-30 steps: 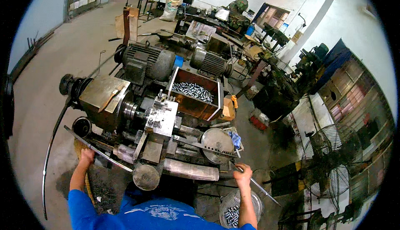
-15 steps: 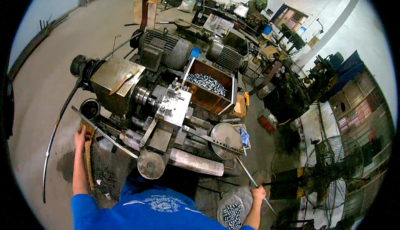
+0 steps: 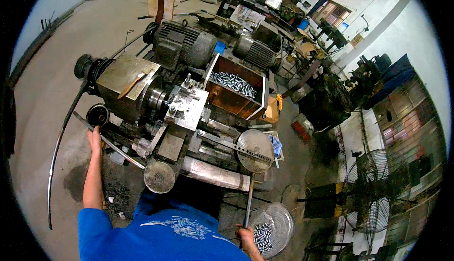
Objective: The person operates a metal forming machine, repeatedly feeding long metal rods into the device and using a long metal tool to guide the output. The person collects the processed metal pieces into a container and later walks to a control panel to interact with the machine's interface.
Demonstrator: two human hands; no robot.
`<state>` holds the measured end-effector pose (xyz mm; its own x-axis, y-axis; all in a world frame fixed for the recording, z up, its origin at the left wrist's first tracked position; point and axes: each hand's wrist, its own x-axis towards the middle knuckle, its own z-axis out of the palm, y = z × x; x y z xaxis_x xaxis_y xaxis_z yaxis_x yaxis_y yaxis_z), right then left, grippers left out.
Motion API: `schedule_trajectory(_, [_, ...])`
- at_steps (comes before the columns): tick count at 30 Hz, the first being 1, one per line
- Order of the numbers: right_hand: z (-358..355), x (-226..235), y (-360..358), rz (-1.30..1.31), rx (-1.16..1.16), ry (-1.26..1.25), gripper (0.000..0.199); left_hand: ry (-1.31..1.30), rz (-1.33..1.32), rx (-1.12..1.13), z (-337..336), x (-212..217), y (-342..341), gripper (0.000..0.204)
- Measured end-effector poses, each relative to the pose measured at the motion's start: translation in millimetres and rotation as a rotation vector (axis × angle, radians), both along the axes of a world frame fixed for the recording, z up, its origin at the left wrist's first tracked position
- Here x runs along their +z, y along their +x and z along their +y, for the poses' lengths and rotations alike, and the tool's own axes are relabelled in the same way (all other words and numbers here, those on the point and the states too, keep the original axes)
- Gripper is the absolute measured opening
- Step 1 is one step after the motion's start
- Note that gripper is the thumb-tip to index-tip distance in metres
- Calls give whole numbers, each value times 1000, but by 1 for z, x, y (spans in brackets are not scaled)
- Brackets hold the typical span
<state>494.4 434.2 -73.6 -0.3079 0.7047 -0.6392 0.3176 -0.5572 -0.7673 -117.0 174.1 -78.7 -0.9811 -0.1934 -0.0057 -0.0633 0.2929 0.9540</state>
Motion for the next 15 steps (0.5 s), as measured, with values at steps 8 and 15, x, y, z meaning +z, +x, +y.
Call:
schedule_trajectory(8, [-13,-25,-6,83,103,88,28,42,108,57,-6,-19,-9,32])
schedule_trajectory(15, [-9,-12,-18,-53,138,37,25,-50,91,75,-2,-6,-2,26])
